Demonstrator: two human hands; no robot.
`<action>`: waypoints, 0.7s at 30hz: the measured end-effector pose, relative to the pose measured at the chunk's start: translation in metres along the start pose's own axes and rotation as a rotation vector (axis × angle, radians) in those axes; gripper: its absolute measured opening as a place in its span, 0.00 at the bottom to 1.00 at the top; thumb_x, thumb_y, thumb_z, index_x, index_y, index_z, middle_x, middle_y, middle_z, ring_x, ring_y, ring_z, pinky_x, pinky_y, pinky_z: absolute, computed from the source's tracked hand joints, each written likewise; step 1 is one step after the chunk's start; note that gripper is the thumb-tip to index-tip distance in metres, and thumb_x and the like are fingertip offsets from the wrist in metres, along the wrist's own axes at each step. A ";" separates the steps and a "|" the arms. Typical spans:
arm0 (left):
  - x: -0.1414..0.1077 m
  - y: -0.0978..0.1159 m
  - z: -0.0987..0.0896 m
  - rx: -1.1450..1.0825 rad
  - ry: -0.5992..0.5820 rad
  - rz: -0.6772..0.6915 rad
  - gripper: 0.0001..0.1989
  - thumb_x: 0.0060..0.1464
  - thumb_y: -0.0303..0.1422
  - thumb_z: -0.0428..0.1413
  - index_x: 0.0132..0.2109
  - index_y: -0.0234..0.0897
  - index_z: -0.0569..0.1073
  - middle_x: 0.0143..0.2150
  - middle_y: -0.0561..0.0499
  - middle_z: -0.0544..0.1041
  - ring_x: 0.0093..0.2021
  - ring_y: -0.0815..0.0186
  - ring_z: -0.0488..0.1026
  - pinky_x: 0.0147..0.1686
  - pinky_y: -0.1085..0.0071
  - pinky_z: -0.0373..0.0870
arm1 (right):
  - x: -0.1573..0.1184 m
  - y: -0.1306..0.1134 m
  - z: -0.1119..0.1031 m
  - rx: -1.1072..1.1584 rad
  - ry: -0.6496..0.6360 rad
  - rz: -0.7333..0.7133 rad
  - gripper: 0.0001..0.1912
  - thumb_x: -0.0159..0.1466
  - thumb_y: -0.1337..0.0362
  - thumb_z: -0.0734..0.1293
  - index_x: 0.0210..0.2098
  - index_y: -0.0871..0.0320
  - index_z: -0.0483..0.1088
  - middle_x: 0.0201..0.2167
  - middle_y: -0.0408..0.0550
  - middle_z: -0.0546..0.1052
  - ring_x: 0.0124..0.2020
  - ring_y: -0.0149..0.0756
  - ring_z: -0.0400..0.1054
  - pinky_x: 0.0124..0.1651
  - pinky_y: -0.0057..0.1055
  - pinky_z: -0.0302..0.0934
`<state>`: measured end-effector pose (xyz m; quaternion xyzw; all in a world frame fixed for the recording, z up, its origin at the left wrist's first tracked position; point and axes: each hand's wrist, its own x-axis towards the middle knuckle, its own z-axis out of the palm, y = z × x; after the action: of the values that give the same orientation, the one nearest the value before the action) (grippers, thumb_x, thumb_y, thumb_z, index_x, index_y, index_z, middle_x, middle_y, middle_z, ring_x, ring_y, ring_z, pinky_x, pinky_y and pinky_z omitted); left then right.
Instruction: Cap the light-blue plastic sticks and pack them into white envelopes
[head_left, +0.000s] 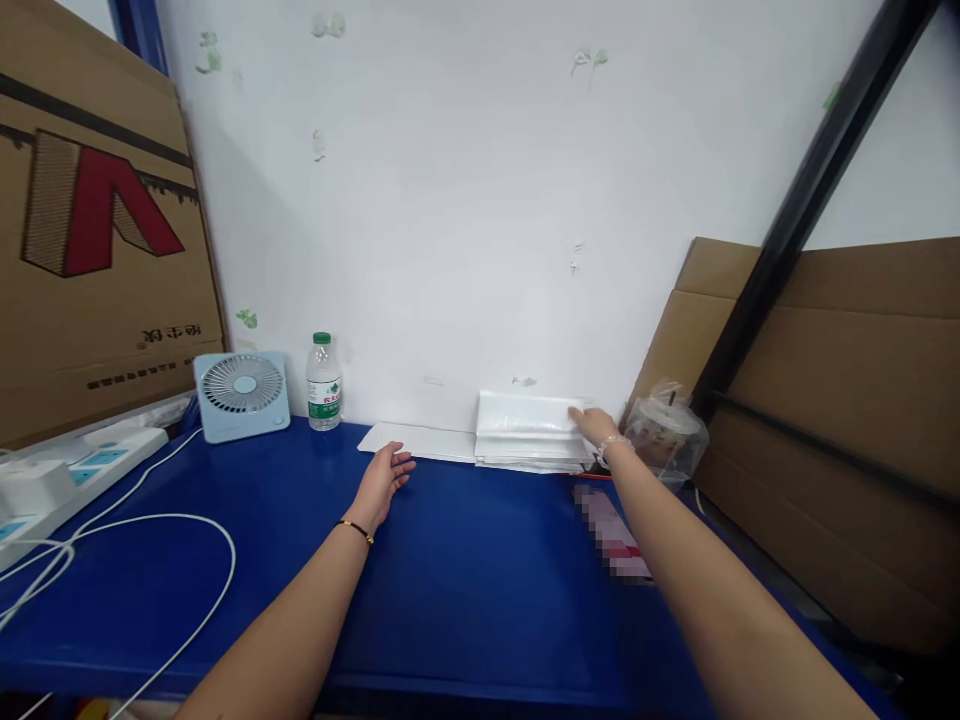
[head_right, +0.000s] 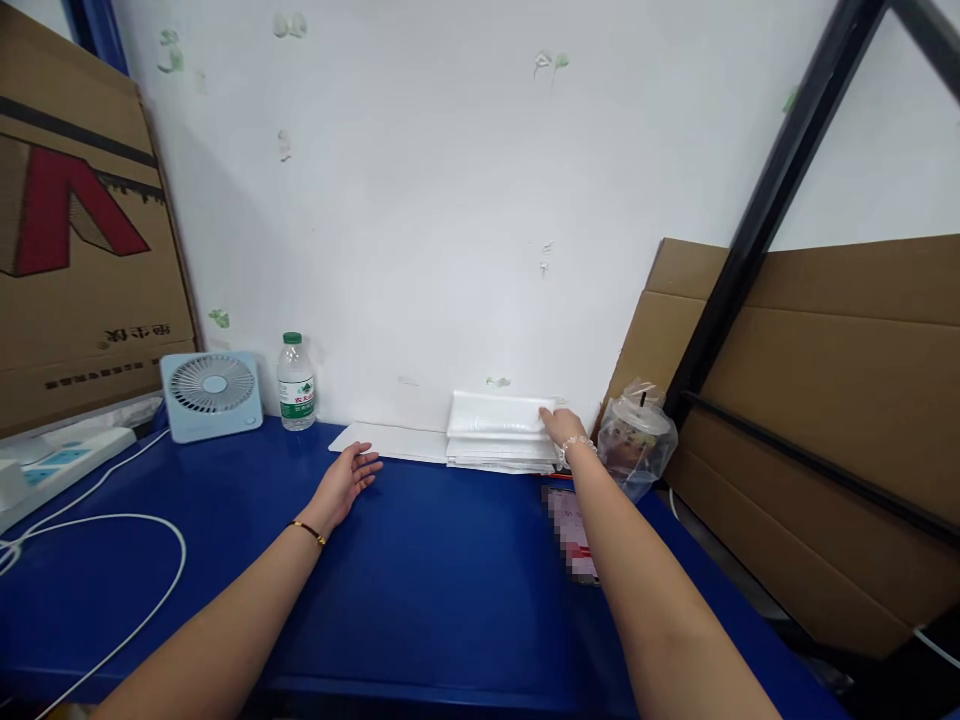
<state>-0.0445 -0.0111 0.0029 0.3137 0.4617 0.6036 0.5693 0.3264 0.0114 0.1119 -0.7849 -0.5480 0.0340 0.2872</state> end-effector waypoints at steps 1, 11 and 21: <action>0.001 -0.002 0.000 -0.067 0.002 -0.033 0.18 0.54 0.39 0.50 0.49 0.35 0.65 0.48 0.41 0.71 0.41 0.63 0.74 0.30 0.74 0.68 | -0.001 0.005 0.006 -0.024 0.010 0.021 0.20 0.60 0.55 0.61 0.35 0.70 0.72 0.34 0.66 0.75 0.38 0.47 0.70 0.40 0.35 0.58; -0.001 -0.006 0.007 -0.313 0.021 -0.275 0.29 0.54 0.37 0.50 0.60 0.31 0.53 0.56 0.32 0.64 0.50 0.58 0.71 0.39 0.68 0.72 | -0.058 -0.080 0.104 -0.237 -0.089 -0.914 0.19 0.60 0.58 0.62 0.49 0.58 0.68 0.47 0.54 0.72 0.54 0.45 0.57 0.58 0.41 0.43; -0.005 0.001 0.004 -0.354 0.059 -0.262 0.30 0.52 0.40 0.54 0.59 0.34 0.55 0.56 0.37 0.63 0.56 0.59 0.65 0.41 0.71 0.71 | -0.092 -0.148 0.155 -0.348 -0.161 -0.861 0.12 0.60 0.69 0.58 0.40 0.65 0.70 0.37 0.59 0.77 0.40 0.42 0.69 0.48 0.35 0.52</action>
<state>-0.0405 -0.0152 0.0063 0.1284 0.4020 0.6049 0.6752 0.1086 0.0295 0.0305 -0.5177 -0.8417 -0.1198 0.0960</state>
